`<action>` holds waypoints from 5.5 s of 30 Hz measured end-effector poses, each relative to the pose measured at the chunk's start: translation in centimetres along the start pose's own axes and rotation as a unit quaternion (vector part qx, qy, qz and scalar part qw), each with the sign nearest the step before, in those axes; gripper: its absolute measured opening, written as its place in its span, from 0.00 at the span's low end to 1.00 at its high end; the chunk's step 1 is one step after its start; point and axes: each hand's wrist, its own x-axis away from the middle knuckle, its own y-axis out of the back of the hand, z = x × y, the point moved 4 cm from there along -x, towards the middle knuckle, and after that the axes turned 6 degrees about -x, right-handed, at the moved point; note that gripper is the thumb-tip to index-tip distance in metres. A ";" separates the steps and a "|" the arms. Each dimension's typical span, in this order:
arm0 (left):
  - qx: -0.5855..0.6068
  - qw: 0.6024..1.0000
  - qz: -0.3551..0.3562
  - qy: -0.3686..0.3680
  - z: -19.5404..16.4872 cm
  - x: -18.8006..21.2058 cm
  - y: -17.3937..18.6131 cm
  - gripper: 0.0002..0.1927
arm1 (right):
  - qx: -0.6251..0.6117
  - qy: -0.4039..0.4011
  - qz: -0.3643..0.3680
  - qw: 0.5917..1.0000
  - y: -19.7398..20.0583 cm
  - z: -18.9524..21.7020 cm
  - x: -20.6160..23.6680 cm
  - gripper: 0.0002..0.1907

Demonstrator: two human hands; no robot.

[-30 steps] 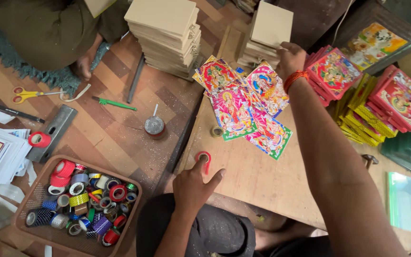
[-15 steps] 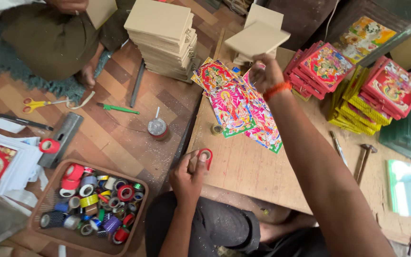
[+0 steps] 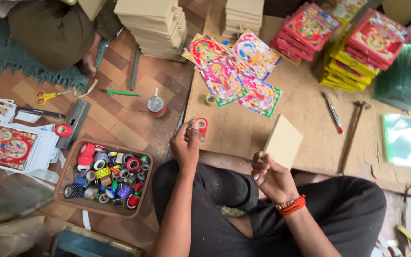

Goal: The person sits on the floor and wraps red decorative tape around the edges of small printed devotional picture boards, pressing the tape down along each side. They take a new board from a stack, tape its edges, and set the finished board aside with others.

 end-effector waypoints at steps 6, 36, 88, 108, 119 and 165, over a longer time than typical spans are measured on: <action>-0.074 0.991 0.044 -0.104 -3.0 2.6 -1.3 0.11 | 0.205 0.031 -0.133 0.969 2.8 0.0 -0.9 0.09; -0.097 0.944 0.227 -0.219 -5.2 2.4 -5.1 0.10 | 0.559 0.378 -0.290 0.679 -14.5 19.1 -22.9 0.10; -0.225 0.916 0.220 -0.249 -7.0 13.0 -6.0 0.33 | 0.829 0.259 -0.169 0.467 -2.0 3.9 8.3 0.13; -0.257 0.909 0.239 -0.224 -4.6 12.0 -10.9 0.22 | 0.856 0.325 -0.152 0.373 -0.9 10.7 8.9 0.17; -0.245 0.911 0.228 -0.242 -4.7 11.8 -10.6 0.19 | 0.832 0.297 -0.174 0.435 -1.0 10.8 8.1 0.17; -0.093 0.975 0.183 -0.080 -2.2 11.0 -9.3 0.30 | 0.916 0.273 -0.012 0.293 -4.6 24.6 10.1 0.39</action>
